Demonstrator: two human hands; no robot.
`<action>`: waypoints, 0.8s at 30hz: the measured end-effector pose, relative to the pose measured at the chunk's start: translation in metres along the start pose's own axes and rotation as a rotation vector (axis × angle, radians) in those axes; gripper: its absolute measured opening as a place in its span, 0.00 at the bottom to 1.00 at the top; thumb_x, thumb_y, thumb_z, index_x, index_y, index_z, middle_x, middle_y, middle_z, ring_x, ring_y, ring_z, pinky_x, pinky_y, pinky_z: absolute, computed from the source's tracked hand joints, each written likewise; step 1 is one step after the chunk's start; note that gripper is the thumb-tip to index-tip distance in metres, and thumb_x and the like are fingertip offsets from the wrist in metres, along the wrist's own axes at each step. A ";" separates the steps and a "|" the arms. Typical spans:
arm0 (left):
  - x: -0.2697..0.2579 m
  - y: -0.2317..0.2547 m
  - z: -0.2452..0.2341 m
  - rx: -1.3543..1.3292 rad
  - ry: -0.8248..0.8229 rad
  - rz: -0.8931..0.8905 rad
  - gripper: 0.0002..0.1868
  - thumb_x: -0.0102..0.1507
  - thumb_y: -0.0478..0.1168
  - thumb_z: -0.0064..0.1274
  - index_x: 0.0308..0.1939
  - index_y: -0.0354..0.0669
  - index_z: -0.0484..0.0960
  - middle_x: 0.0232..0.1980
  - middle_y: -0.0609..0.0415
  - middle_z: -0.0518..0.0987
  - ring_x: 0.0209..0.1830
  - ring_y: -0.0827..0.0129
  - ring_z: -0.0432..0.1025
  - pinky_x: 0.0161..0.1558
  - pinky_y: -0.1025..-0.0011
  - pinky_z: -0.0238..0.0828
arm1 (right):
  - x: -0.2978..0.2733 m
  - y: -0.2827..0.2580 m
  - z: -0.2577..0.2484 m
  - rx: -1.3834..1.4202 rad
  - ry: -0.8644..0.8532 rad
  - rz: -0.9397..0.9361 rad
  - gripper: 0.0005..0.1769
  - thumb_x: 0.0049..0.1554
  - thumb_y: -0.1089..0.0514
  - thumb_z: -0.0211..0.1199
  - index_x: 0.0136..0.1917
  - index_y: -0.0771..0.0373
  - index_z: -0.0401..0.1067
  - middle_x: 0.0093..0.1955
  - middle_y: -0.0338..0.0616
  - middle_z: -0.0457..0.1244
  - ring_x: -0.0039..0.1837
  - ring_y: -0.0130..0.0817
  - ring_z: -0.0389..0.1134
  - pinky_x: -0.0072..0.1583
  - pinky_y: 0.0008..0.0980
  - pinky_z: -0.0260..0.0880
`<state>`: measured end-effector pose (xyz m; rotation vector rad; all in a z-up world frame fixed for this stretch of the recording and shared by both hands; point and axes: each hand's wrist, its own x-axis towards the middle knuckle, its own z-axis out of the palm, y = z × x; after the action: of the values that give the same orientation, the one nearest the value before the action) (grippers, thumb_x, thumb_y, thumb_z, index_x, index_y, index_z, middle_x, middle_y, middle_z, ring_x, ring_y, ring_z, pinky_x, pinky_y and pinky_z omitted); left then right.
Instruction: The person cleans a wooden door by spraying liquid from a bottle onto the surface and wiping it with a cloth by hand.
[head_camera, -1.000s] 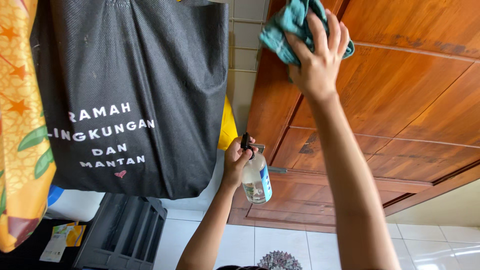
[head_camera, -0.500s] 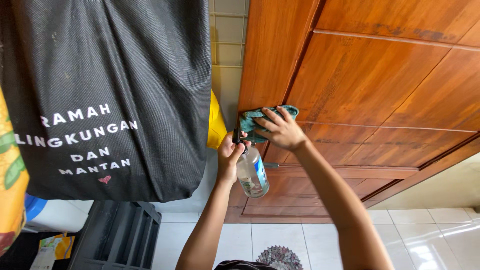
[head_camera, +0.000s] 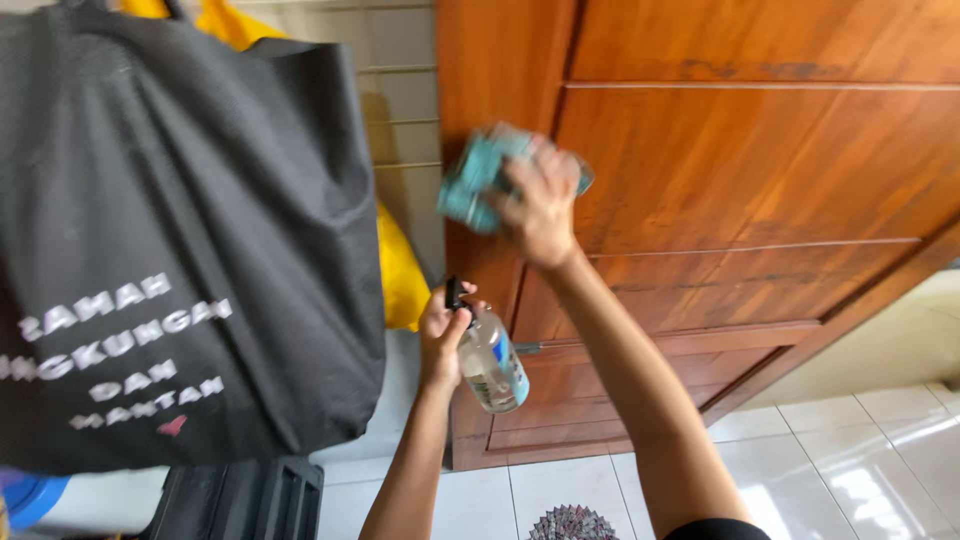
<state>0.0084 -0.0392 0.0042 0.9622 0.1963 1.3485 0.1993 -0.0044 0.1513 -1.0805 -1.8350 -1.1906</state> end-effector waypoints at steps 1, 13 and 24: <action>0.002 0.000 0.000 -0.004 -0.013 -0.008 0.29 0.62 0.48 0.63 0.60 0.35 0.73 0.55 0.50 0.76 0.48 0.65 0.75 0.53 0.66 0.72 | -0.020 -0.004 0.001 0.042 -0.038 -0.065 0.17 0.49 0.51 0.69 0.53 0.40 0.82 0.69 0.41 0.60 0.76 0.55 0.54 0.71 0.61 0.52; 0.028 -0.024 0.033 0.091 -0.074 -0.023 0.36 0.62 0.55 0.60 0.64 0.32 0.69 0.64 0.46 0.72 0.62 0.62 0.70 0.57 0.59 0.74 | -0.088 0.108 -0.075 -0.021 -0.109 0.179 0.19 0.52 0.55 0.76 0.56 0.55 0.76 0.63 0.44 0.63 0.68 0.48 0.62 0.64 0.52 0.62; 0.045 -0.037 0.040 0.025 -0.055 -0.078 0.39 0.60 0.55 0.65 0.62 0.29 0.70 0.60 0.44 0.73 0.57 0.62 0.72 0.59 0.59 0.73 | -0.113 0.072 -0.011 0.041 0.437 0.690 0.17 0.53 0.57 0.69 0.56 0.53 0.70 0.59 0.47 0.60 0.64 0.49 0.59 0.62 0.45 0.57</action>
<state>0.0730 -0.0155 0.0219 1.0019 0.2072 1.2491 0.3128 -0.0286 0.0829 -1.1795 -1.0192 -0.8696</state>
